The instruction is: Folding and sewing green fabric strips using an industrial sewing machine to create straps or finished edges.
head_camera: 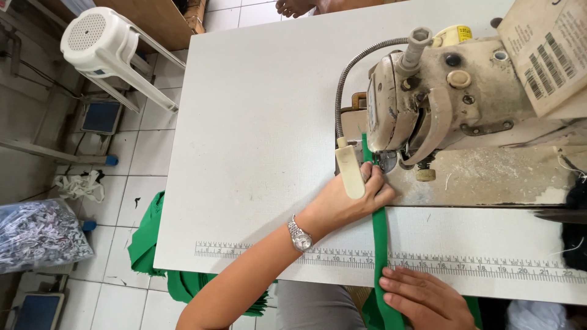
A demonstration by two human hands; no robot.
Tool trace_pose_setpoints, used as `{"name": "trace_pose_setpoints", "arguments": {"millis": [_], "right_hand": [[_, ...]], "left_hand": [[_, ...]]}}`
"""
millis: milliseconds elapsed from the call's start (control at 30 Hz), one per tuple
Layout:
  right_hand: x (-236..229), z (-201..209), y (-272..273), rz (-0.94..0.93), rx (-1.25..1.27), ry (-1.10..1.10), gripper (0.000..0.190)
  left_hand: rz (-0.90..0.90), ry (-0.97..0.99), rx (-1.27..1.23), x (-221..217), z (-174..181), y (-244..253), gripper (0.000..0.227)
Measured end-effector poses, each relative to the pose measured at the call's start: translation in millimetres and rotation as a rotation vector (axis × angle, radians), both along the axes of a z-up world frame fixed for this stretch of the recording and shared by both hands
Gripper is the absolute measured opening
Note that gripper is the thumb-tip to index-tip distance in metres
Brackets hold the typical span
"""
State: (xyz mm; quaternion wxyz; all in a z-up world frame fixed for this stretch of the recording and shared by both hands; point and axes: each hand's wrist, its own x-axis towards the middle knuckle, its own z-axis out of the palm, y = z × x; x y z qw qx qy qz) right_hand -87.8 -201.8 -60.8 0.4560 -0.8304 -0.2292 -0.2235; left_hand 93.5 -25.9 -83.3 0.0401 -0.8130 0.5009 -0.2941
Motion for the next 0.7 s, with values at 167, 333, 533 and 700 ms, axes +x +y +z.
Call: {"name": "trace_pose_setpoints", "arguments": {"millis": [167,333,533,700], "right_hand": [[-5,-36,-18,0.158,-0.096,0.058,0.022],[-5,-16,-10,0.105,-0.1,0.053,0.022],[-5,-33,-9,0.152,-0.123,0.057,0.024],[-2,-51,-13,0.218,-0.205,-0.006,0.023]], "left_hand": [[-0.066,0.13,-0.118,-3,6,5,0.021],[0.045,0.022,-0.072,-7,9,0,0.021],[0.115,-0.093,0.139,-9,-2,-5,0.021],[0.11,-0.092,0.125,-11,-2,-4,0.019]]}}
